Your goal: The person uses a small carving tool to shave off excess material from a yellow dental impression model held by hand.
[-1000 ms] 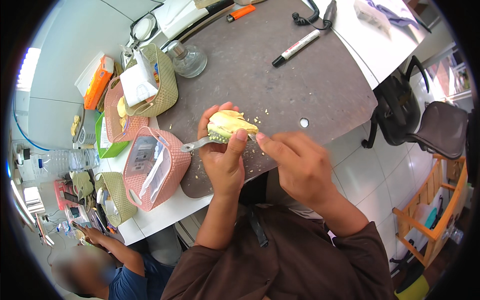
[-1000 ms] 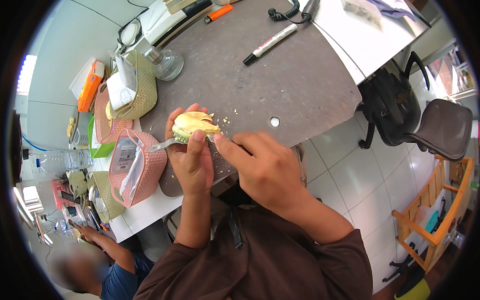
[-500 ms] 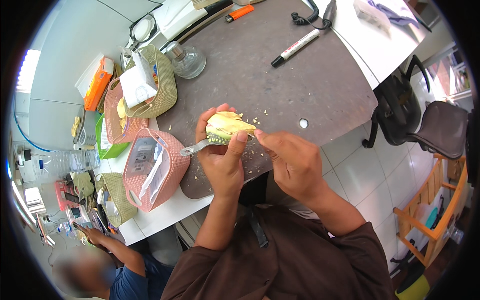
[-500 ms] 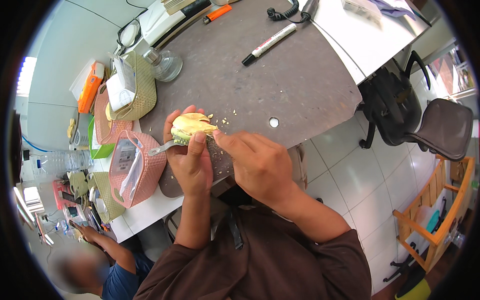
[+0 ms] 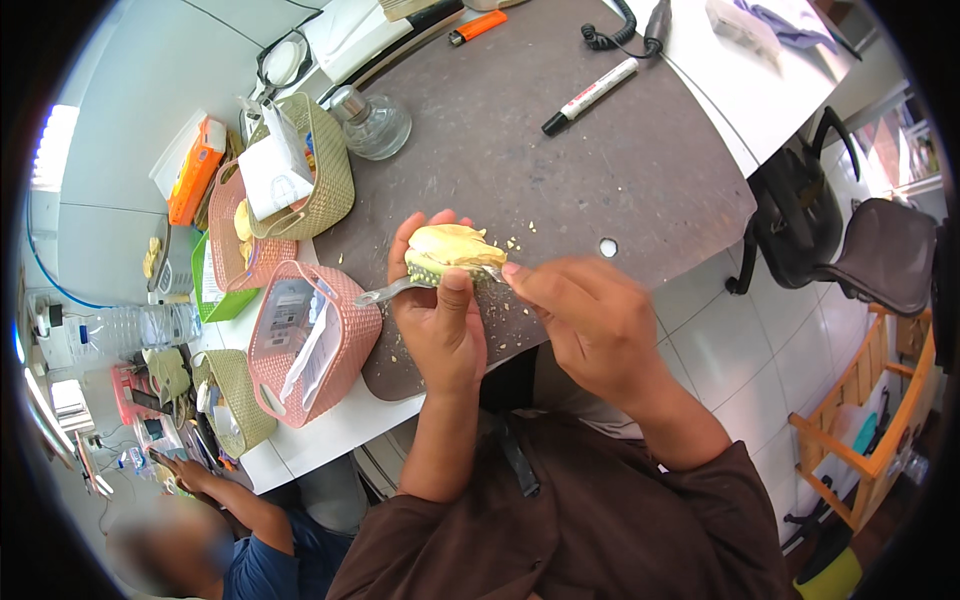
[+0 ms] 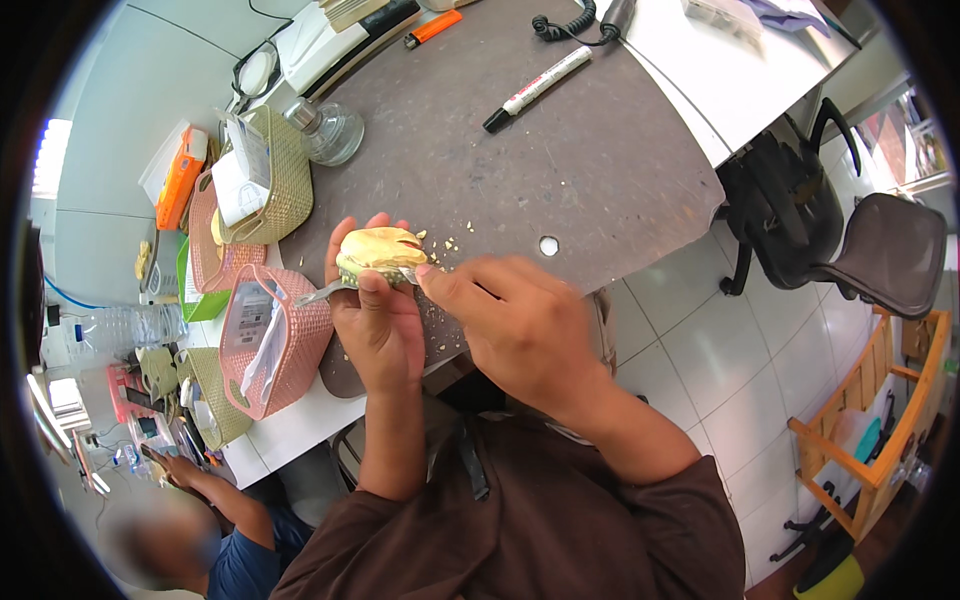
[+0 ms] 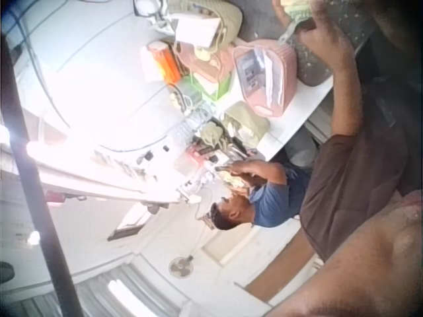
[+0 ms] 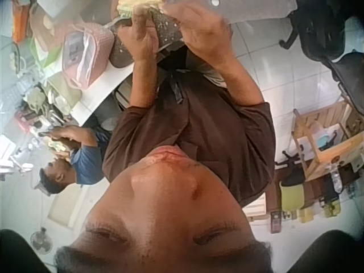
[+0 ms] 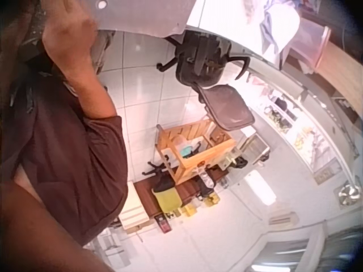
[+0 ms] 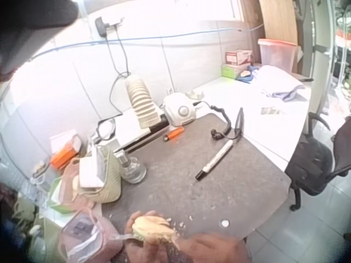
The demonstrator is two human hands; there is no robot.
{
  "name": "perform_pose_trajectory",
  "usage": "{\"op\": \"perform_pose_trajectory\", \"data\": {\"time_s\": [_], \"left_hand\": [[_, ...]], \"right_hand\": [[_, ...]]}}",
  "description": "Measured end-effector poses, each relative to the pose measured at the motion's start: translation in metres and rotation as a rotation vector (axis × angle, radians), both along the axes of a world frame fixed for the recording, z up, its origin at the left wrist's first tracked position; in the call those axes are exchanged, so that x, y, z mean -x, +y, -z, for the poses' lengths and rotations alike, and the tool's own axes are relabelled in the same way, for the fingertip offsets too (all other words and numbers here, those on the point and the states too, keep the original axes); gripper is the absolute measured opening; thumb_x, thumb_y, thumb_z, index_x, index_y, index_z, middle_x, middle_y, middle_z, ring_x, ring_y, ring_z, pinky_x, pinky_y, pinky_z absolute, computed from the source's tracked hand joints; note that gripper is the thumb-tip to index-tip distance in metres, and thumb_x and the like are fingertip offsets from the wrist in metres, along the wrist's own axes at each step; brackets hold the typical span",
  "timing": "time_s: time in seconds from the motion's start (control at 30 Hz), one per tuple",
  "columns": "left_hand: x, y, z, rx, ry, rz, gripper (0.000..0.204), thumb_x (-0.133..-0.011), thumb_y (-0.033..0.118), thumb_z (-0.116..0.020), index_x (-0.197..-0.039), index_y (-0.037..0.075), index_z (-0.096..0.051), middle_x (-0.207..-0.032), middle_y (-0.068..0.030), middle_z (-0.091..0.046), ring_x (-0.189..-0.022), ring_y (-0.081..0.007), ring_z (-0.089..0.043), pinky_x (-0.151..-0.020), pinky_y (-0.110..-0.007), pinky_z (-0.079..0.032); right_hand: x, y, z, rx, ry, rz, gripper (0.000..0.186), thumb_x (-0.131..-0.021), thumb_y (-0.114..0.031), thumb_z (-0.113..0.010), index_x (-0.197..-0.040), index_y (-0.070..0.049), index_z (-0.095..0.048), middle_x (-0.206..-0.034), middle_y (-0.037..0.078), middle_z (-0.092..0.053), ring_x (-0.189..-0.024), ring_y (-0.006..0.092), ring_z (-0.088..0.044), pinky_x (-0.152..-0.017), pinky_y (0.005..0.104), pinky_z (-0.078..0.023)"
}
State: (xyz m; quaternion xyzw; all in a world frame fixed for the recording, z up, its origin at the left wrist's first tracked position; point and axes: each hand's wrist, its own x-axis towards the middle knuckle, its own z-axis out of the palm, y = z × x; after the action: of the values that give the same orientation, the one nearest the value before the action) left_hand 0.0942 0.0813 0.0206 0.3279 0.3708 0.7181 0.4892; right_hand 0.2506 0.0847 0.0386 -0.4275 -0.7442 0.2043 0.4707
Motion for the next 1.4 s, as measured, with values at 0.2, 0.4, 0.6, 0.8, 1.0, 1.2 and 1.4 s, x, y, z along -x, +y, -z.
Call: {"op": "perform_pose_trajectory", "data": {"time_s": [0.2,0.4,0.6,0.8,1.0,1.2,1.4], "left_hand": [[0.001,0.000,0.004,-0.042,0.083,-0.002,0.066,-0.102,0.033,-0.063,-0.152,0.002,-0.032,-0.146,-0.0232,-0.048,-0.132,-0.0335,-0.053,-0.110,-0.045,-0.047],[-0.003,-0.001,0.004,-0.024,0.121,-0.014,0.059,-0.105,0.026,-0.059,-0.152,0.003,-0.032,-0.146,-0.0228,-0.048,-0.131,-0.0316,-0.053,-0.111,-0.044,-0.046],[-0.005,-0.003,0.005,-0.039,0.216,-0.018,0.052,-0.104,0.015,-0.059,-0.149,0.001,-0.038,-0.146,-0.0205,-0.050,-0.130,-0.0283,-0.053,-0.110,-0.042,-0.045],[-0.008,-0.002,0.005,-0.032,0.283,-0.064,0.050,-0.101,0.009,-0.061,-0.146,-0.001,-0.043,-0.145,-0.0190,-0.051,-0.130,-0.0261,-0.053,-0.110,-0.041,-0.045],[-0.005,-0.002,0.002,-0.038,0.339,-0.067,0.049,-0.100,0.005,-0.062,-0.145,-0.002,-0.044,-0.143,-0.0181,-0.052,-0.130,-0.0262,-0.054,-0.110,-0.041,-0.046],[0.000,0.000,0.007,-0.025,0.338,-0.122,0.048,-0.100,0.005,-0.062,-0.144,-0.003,-0.044,-0.142,-0.0180,-0.052,-0.128,-0.0261,-0.056,-0.106,-0.040,-0.051],[0.003,0.001,0.008,-0.020,0.283,-0.133,0.047,-0.100,0.004,-0.061,-0.143,-0.003,-0.044,-0.141,-0.0183,-0.052,-0.127,-0.0262,-0.057,-0.102,-0.039,-0.055]], "right_hand": [[-0.008,-0.005,-0.013,-0.041,-0.024,0.001,0.037,-0.077,-0.001,-0.070,-0.110,-0.017,-0.077,-0.083,0.000,-0.066,-0.069,0.0182,-0.064,-0.057,0.0320,-0.051],[-0.004,-0.001,-0.011,-0.039,-0.122,0.002,0.036,-0.078,-0.004,-0.070,-0.110,-0.018,-0.077,-0.082,-0.001,-0.064,-0.070,0.0172,-0.064,-0.055,0.0313,-0.051],[-0.006,-0.002,-0.017,-0.065,-0.257,0.038,0.035,-0.077,-0.005,-0.069,-0.109,-0.018,-0.076,-0.082,-0.002,-0.062,-0.070,0.0161,-0.062,-0.055,0.0312,-0.051],[-0.001,-0.001,-0.013,-0.103,-0.308,0.095,0.034,-0.077,-0.006,-0.068,-0.108,-0.017,-0.075,-0.083,-0.001,-0.061,-0.070,0.0169,-0.061,-0.055,0.0316,-0.050],[0.009,0.002,0.007,-0.196,-0.251,0.143,0.030,-0.079,-0.008,-0.067,-0.106,-0.017,-0.076,-0.083,-0.002,-0.061,-0.069,0.0164,-0.059,-0.053,0.0307,-0.048],[0.018,0.005,0.011,-0.220,-0.248,0.160,0.028,-0.078,-0.012,-0.068,-0.104,-0.018,-0.076,-0.081,-0.004,-0.061,-0.066,0.0147,-0.057,-0.050,0.0296,-0.045],[0.022,0.008,0.004,-0.246,-0.291,0.157,0.027,-0.078,-0.012,-0.069,-0.104,-0.018,-0.076,-0.083,-0.003,-0.063,-0.065,0.0148,-0.059,-0.050,0.0300,-0.046]]}}
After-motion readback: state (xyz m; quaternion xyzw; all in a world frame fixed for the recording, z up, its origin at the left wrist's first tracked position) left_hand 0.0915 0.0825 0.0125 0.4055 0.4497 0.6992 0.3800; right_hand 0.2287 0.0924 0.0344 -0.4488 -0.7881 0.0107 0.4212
